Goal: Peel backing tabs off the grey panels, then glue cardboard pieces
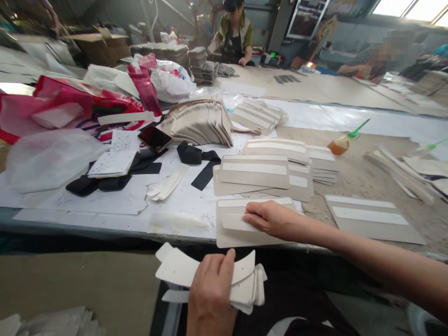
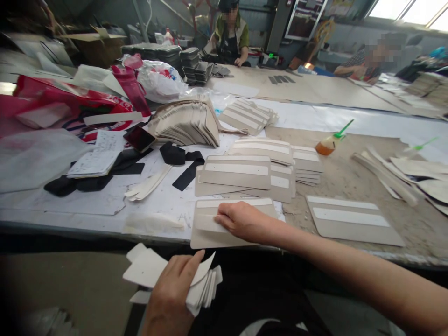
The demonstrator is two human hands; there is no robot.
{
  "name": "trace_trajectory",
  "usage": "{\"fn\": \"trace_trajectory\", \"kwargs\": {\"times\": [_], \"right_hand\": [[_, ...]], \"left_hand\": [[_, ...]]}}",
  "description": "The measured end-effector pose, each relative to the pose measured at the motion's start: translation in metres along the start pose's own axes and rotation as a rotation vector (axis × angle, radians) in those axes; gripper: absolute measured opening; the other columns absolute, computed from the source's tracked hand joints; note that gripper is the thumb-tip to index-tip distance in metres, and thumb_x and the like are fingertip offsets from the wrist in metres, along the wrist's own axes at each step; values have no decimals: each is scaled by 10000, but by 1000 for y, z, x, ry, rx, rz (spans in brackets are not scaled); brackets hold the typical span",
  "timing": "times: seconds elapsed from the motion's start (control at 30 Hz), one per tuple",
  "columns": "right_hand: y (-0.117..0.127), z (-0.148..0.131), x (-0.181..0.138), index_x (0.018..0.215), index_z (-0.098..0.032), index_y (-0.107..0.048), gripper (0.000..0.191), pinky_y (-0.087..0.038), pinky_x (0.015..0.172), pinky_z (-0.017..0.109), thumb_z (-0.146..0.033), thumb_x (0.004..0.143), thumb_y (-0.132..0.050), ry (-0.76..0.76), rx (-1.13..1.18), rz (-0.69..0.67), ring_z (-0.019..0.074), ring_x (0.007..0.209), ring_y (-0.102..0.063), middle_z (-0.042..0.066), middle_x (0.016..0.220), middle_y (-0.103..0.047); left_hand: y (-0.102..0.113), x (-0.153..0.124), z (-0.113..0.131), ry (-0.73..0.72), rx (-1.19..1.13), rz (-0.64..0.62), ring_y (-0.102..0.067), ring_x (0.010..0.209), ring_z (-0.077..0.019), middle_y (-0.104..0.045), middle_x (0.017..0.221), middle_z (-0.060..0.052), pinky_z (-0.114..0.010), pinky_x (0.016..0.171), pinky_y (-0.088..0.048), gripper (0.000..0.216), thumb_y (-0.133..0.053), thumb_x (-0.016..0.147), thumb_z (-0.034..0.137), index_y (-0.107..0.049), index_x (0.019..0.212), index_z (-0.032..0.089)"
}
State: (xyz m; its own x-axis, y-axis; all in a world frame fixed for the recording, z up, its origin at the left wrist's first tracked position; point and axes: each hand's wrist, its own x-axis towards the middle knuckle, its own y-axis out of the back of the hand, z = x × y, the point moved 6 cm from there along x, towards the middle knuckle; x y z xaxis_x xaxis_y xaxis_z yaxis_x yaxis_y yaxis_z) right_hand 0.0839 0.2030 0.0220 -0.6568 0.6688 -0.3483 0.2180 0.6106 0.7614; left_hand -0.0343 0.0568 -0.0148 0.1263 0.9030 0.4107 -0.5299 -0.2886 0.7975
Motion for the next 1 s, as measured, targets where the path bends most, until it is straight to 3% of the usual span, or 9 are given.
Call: {"fn": "trace_trajectory", "kwargs": {"times": [0.13,0.23,0.5,1.0], "right_hand": [[-16,4,21,835,-158,-590,299,-349,575,267,-367,935,-400,-27,-306,-16,193,670,-597,92,753,-661],[-23,10,28,884,-151,-604,313,-388,609,283,-368,943,-385,-36,-408,-26,244,742,-647,130,824,-692],[-27,18,30,900,-152,-619,296,-422,653,285,-347,942,-400,-15,-365,-52,248,775,-663,129,852,-709],[-29,19,32,895,-135,-630,299,-446,635,303,-324,937,-402,-11,-356,-47,272,758,-673,141,813,-706]], "left_hand": [[-12,25,-1,-7,158,27,-509,1076,-295,-575,1111,-176,-421,881,-496,336,-482,783,24,-604,1087,100],[-25,30,-6,42,152,17,-479,1128,-312,-547,1222,-182,-454,903,-474,382,-451,762,-5,-603,1095,104],[-32,32,-11,-28,227,-10,-519,1084,-296,-573,1257,-188,-430,860,-471,322,-451,832,86,-603,1115,113],[-33,34,-12,-49,197,-58,-497,1098,-311,-550,1279,-216,-431,901,-468,349,-487,817,62,-582,1152,56]]}}
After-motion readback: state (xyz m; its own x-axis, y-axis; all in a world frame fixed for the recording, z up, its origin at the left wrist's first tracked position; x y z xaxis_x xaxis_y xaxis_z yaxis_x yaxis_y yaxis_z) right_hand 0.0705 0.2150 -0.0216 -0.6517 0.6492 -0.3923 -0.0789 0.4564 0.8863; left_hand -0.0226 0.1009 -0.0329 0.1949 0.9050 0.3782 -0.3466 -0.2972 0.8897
